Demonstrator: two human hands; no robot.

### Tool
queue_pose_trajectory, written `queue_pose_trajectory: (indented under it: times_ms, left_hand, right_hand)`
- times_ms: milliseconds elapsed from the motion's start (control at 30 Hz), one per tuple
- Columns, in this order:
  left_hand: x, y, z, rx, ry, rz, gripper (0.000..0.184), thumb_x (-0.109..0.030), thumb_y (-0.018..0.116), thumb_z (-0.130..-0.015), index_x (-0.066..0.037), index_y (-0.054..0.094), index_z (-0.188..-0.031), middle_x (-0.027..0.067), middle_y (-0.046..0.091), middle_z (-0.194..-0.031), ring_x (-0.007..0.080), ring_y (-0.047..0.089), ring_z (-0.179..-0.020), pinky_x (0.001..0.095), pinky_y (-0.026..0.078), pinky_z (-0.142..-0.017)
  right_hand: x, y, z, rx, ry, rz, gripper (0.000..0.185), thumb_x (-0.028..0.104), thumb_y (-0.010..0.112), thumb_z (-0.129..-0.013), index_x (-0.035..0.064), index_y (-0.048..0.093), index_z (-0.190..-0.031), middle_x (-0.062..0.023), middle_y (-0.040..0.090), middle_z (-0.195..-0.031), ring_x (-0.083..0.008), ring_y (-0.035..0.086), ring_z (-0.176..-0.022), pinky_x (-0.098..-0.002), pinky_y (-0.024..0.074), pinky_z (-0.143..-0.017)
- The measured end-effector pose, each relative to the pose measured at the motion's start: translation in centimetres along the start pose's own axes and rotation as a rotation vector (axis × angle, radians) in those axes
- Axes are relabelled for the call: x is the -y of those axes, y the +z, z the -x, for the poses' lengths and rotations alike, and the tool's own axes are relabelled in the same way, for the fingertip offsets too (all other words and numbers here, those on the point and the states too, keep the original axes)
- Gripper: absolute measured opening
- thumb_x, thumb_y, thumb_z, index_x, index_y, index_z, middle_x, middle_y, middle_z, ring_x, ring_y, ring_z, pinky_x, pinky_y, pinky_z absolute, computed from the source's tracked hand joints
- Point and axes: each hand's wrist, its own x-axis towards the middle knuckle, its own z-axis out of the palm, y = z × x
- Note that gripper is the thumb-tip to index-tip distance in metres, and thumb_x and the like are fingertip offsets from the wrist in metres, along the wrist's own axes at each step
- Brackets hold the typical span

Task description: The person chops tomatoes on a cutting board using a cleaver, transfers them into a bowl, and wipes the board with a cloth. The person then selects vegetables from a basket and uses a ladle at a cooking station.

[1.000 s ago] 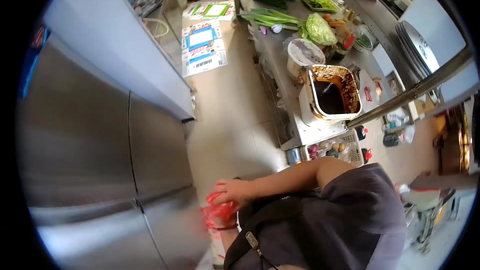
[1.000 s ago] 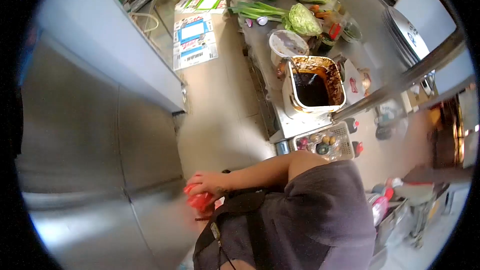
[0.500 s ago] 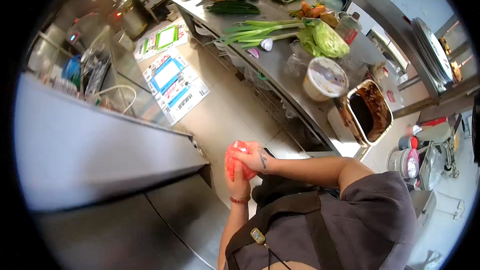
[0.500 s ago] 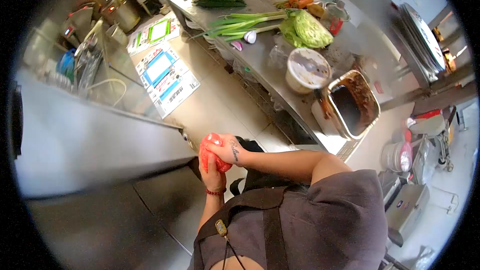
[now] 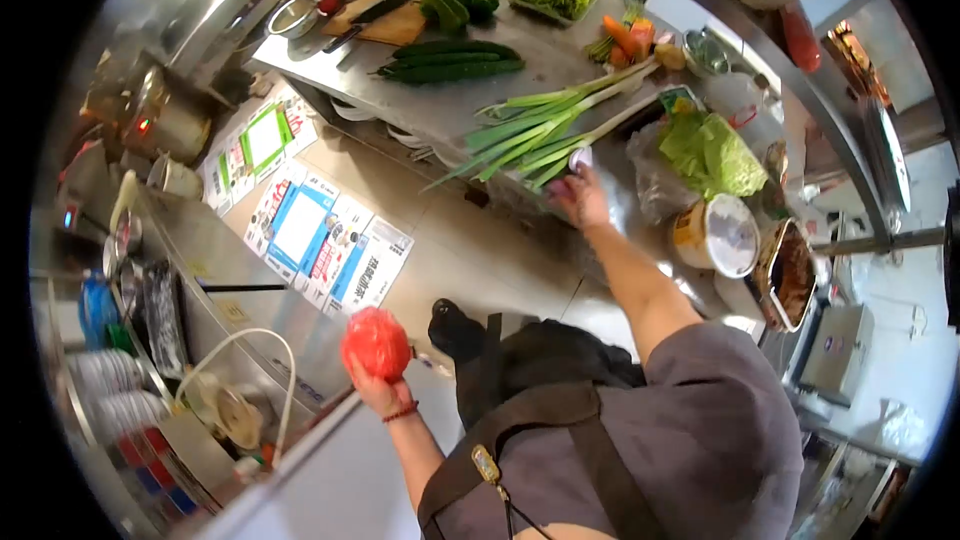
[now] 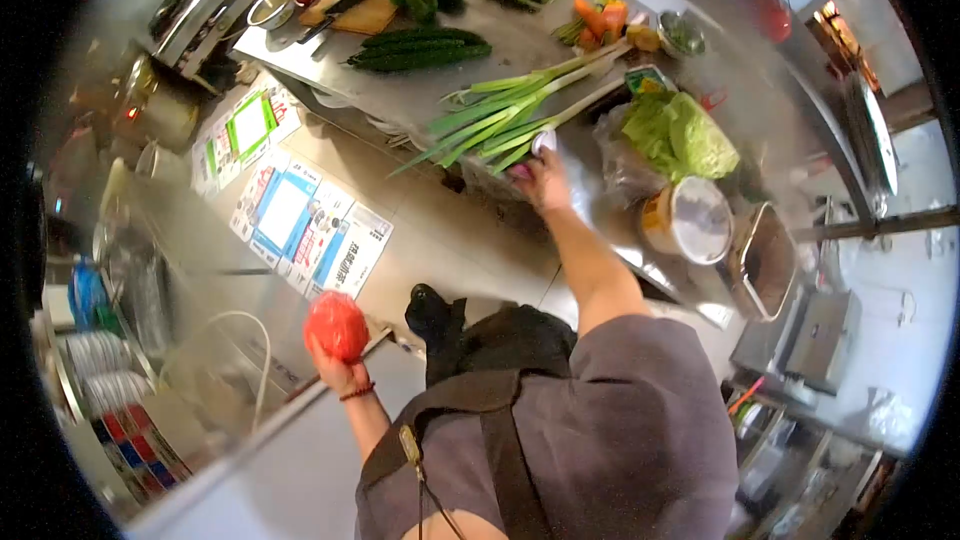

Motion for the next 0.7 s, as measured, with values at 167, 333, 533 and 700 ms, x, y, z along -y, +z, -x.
queue_pose_trajectory:
  times_ms: [167, 333, 533, 700]
  left_hand:
    - [-2.4, 4.7, -13.0, 0.046, -0.074, -0.084, 0.039, -0.028, 0.045, -0.095, -0.007, 0.042, -0.128, 0.015, 0.052, -0.121, 0.0331, 0.057, -0.104, 0.048, 0.055, -0.073]
    - [-5.3, 10.4, -23.8, 0.163, -0.156, -0.168, 0.036, -0.026, 0.048, -0.094, -0.004, 0.046, -0.123, 0.0144, 0.055, -0.116, 0.0309, 0.059, -0.098, 0.0448, 0.056, -0.068]
    - [-6.2, 14.0, -37.7, 0.214, -0.158, -0.176, 0.035, -0.019, 0.047, -0.094, -0.002, 0.046, -0.124, 0.0149, 0.054, -0.118, 0.0285, 0.056, -0.106, 0.0445, 0.048, -0.088]
    - [-10.4, 16.0, -44.6, 0.333, -0.418, 0.12, 0.04, -0.024, 0.036, -0.097, -0.003, 0.04, -0.13, 0.0191, 0.046, -0.131, 0.0359, 0.048, -0.118, 0.0517, 0.043, -0.096]
  right_hand:
    - [-1.3, -0.4, -0.9, -0.278, 0.25, -0.013, 0.036, 0.006, 0.071, -0.069, 0.0072, 0.06, -0.104, -0.0151, 0.06, -0.106, -0.0332, 0.054, -0.103, -0.0382, 0.0443, -0.09]
    - [-2.5, -0.7, -2.8, -0.307, 0.412, 0.45, 0.04, 0.002, 0.06, -0.072, 0.0053, 0.053, -0.112, -0.015, 0.055, -0.113, -0.0362, 0.046, -0.11, -0.044, 0.0378, -0.095]
    - [-0.3, 0.0, -5.4, -0.086, 0.78, 0.532, 0.048, 0.015, 0.065, -0.072, 0.0082, 0.055, -0.119, -0.0152, 0.059, -0.105, -0.0304, 0.056, -0.099, -0.0388, 0.0466, -0.084]
    - [13.3, 0.4, -19.3, -0.456, 0.375, 0.315, 0.044, 0.018, 0.063, -0.078, 0.0045, 0.053, -0.119, -0.0102, 0.049, -0.126, -0.0283, 0.051, -0.109, -0.0372, 0.0399, -0.097]
